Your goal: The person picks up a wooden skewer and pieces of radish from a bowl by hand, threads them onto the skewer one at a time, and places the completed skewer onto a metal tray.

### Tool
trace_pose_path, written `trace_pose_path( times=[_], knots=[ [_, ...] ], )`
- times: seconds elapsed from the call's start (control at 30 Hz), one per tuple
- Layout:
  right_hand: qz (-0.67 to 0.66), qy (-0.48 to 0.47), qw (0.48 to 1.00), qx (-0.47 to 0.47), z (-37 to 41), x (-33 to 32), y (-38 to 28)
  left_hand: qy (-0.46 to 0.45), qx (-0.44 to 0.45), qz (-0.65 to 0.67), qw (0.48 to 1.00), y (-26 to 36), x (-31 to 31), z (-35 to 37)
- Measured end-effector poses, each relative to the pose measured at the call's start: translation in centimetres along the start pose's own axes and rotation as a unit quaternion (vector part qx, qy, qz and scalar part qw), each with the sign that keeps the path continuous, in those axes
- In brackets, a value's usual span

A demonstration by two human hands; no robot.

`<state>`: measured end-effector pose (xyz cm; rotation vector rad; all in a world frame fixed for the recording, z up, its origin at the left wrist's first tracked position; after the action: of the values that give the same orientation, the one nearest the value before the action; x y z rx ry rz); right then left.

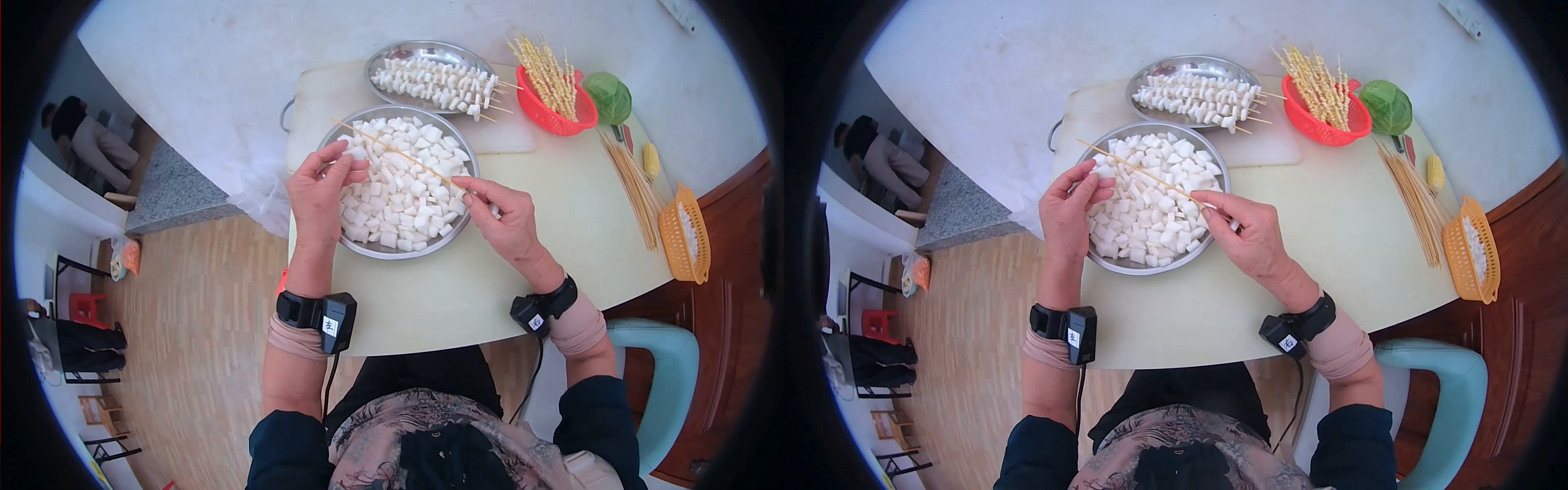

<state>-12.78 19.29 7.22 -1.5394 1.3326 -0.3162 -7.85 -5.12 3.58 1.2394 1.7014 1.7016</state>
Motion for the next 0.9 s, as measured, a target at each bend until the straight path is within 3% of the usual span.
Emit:
trace_pose_path(
  times=[0.2, 0.4, 0.9],
  knots=[
    [0.013, -0.015, 0.999, -0.044, 0.1, 0.4, -0.7, 0.05, 0.01, 0.114, 0.992, 0.3, -1.8, -0.6],
    [0.027, -0.021, 0.996, -0.087, 0.3, 0.7, -1.3, 0.063, 0.016, 0.135, 0.989, -0.2, -2.4, -1.0],
    [0.063, -0.026, 0.993, -0.095, 0.3, 1.0, -1.5, 0.083, 0.037, 0.149, 0.985, 0.1, -3.0, -1.1]
  ],
)
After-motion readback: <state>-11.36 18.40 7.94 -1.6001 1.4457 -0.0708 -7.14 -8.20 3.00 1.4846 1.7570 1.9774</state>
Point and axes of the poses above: each hand's wrist, its own z-axis away from the middle knuckle, its own x-axis out of the palm, y = z × x, the point moved 10 cm from there along -z, towards the middle knuckle
